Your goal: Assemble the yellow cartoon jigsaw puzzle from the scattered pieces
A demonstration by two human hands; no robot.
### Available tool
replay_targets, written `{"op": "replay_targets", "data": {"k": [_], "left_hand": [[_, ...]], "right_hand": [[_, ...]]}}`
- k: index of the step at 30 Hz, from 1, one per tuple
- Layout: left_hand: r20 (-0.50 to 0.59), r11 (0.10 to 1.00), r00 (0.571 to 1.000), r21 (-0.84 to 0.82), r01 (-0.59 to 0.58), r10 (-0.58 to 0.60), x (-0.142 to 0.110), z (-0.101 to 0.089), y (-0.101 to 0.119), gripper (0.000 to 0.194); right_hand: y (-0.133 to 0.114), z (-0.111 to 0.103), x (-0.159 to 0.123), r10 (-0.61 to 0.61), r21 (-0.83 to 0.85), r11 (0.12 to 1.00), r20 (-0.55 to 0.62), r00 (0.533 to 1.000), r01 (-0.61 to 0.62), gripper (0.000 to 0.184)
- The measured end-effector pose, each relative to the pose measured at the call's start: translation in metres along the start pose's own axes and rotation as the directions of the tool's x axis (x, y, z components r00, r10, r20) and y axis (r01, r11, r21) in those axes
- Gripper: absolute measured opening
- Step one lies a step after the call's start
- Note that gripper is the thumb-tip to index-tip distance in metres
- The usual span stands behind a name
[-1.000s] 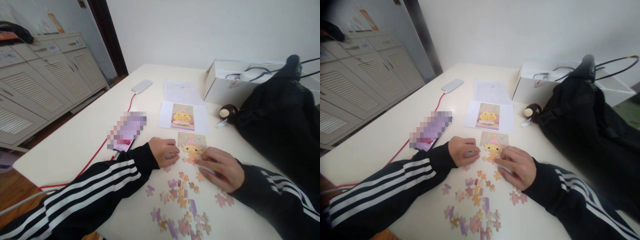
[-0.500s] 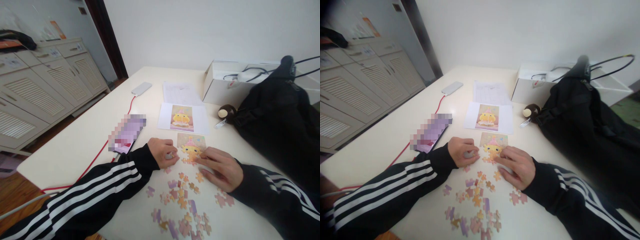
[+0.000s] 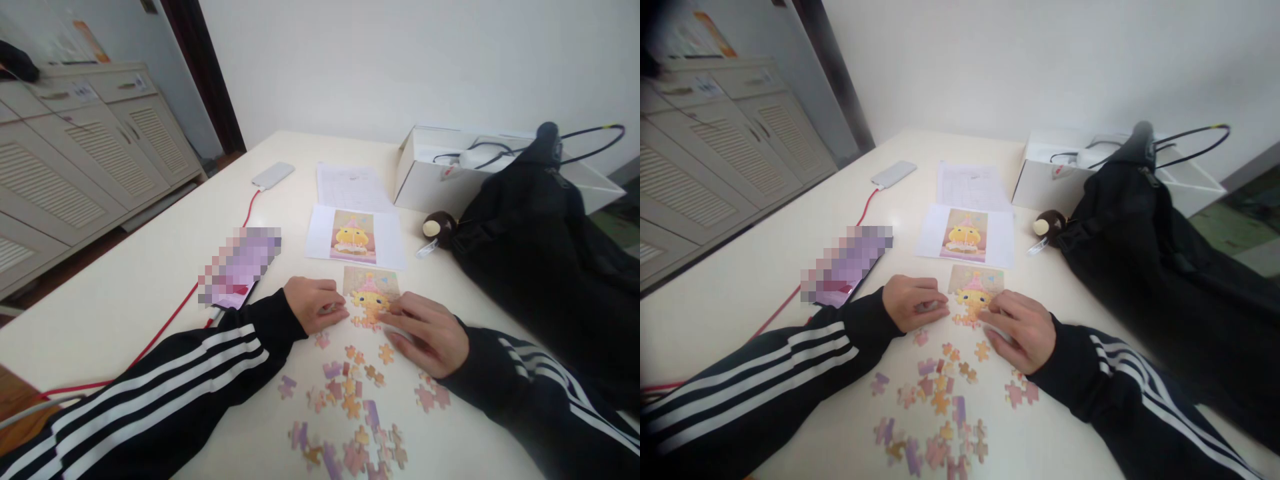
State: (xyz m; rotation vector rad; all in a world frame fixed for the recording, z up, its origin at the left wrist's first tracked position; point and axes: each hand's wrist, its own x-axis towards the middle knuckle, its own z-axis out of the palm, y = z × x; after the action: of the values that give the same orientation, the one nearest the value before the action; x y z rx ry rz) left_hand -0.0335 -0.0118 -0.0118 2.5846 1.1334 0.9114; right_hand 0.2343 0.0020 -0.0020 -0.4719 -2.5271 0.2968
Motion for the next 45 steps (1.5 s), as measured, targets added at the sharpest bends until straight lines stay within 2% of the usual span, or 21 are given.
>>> {"op": "replay_targets", "data": {"k": [9, 13, 16, 19, 25, 29, 35, 38, 40, 43, 45], "left_hand": [[-0.004, 0.998, 0.998, -0.025, -0.061, 0.061, -0.0008, 0.0018, -0.0028, 0.026], [-0.012, 0.998, 1.000, -0.060, 0.014, -0.015, -0.0001, 0.0008, -0.0018, 0.023], [0.006, 0.986, 0.997, -0.145, 0.081, -0.081, -0.0001, -0.0012, -0.0014, 0.020], [0.048, 0.972, 0.995, -0.215, 0.096, -0.088, -0.0008, -0.0032, 0.0000, 0.021], [0.078, 0.987, 0.994, -0.131, 0.092, -0.082, -0.0014, -0.0046, 0.0038, 0.019], [0.097, 0.979, 0.990, -0.167, 0.117, -0.102, 0.0000, -0.0040, 0.0040, 0.015], [0.018, 0.983, 0.988, -0.101, 0.151, -0.150, 0.0021, -0.0011, 0.0045, 0.016], [0.005, 0.981, 0.984, -0.078, 0.179, -0.179, 0.0017, -0.0014, 0.0018, 0.026], [0.016, 0.985, 0.989, -0.089, 0.150, -0.149, 0.0008, -0.0025, -0.0013, 0.029], [0.060, 0.987, 0.994, -0.127, 0.094, -0.087, -0.0001, -0.0044, -0.0045, 0.023], [0.081, 0.986, 0.993, -0.137, 0.097, -0.086, 0.0002, -0.0052, -0.0042, 0.021]], "right_hand": [[-0.0005, 0.0005, -0.0006, 0.029, -0.025, 0.999, 0.007, 1.000, -0.029, 0.023], [0.0000, 0.0009, -0.0008, 0.021, -0.019, 1.000, -0.006, 1.000, -0.022, 0.022], [0.0006, 0.0014, -0.0012, 0.028, -0.028, 0.999, -0.011, 1.000, -0.029, 0.022], [0.0014, 0.0020, -0.0017, 0.027, -0.021, 0.999, -0.002, 1.000, -0.027, 0.021], [0.0023, 0.0026, -0.0021, 0.014, -0.009, 1.000, -0.020, 1.000, -0.014, 0.021], [0.0018, 0.0026, -0.0018, 0.027, -0.015, 1.000, -0.018, 0.999, -0.027, 0.020], [0.0018, 0.0031, -0.0020, 0.037, -0.029, 0.999, -0.011, 0.999, -0.038, 0.021], [0.0025, 0.0035, -0.0024, 0.033, -0.014, 0.999, -0.014, 0.999, -0.033, 0.020], [0.0032, 0.0037, -0.0026, 0.025, -0.011, 1.000, -0.017, 1.000, -0.025, 0.020], [0.0040, 0.0035, -0.0028, 0.011, -0.011, 1.000, -0.019, 1.000, -0.012, 0.020], [0.0043, 0.0034, -0.0027, 0.005, -0.001, 1.000, -0.017, 1.000, -0.005, 0.020]]}}
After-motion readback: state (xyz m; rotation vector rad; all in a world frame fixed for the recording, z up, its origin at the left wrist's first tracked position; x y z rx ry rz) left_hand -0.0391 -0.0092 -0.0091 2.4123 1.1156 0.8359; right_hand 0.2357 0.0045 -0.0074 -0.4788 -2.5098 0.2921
